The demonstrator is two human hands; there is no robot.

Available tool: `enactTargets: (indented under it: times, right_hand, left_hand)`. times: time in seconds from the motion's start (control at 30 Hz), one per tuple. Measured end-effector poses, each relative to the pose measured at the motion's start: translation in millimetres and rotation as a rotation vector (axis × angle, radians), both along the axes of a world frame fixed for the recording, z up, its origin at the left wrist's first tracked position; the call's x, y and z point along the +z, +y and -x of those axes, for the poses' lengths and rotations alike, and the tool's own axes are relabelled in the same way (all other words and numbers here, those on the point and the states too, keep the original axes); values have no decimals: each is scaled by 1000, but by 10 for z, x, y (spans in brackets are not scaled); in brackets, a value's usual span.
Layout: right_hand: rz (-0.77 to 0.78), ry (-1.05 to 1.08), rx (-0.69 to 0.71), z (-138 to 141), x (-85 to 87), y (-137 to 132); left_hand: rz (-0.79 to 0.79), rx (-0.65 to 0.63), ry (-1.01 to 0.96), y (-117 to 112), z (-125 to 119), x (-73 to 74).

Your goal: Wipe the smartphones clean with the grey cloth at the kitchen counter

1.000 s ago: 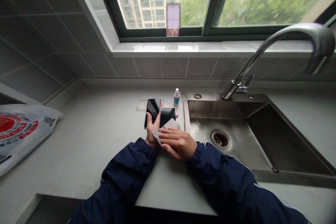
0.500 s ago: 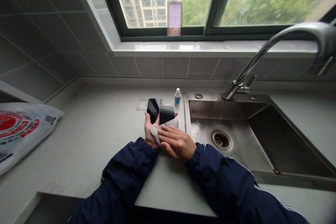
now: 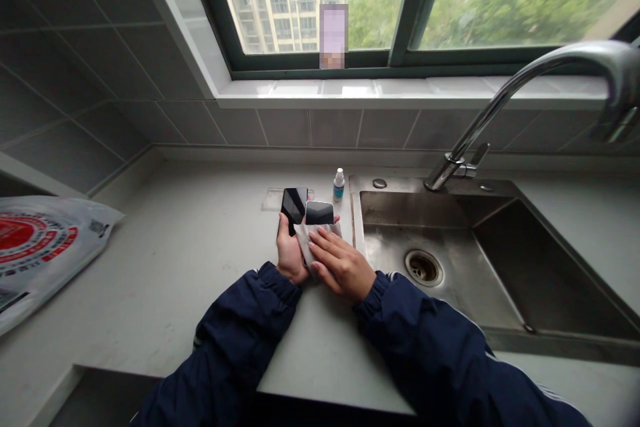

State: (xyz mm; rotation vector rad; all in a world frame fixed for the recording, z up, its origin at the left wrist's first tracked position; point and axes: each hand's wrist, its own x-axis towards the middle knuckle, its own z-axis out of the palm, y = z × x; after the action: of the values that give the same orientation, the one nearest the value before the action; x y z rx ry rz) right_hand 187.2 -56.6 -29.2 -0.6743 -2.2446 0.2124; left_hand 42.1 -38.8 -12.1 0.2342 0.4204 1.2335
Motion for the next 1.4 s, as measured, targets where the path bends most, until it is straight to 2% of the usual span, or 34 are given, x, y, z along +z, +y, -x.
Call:
enactTargets:
  times: [0.17,0.33,0.43,0.6,0.7,0.83,1.0,1.2,1.4]
  right_hand:
    - [-36,2,81,25,0,-47]
    - [-22,11,-16,18,17,-34]
    - [-32,-17,15,10,9,-30]
    - [-19,-122,-54,1,3,-15]
    - [-13,-184,-25,0,32,-29]
    - [-40,-131,-11,-12,64,-46]
    - [-15,-109,-95,-17,46,-34]
    - [-12,-130,8,-20,38,-17]
    - [10,-99,-108,-26,21,-1]
  left_hand:
    - [23,-90,20,-22,19,27]
    - [11,-2,37,-16,4,19]
    - [30,-35,25,-16,-1,17]
    - [-7,-33,-30,15,22,-24]
    - [-13,-49,-13,14,40,-33]
    - [-1,-61,9,-18,39,1]
    - [7,-36,-21,-2,15,-6]
    - [17,-64,0,2,23,-5]
    - [16,-70,-76,10,20,-13]
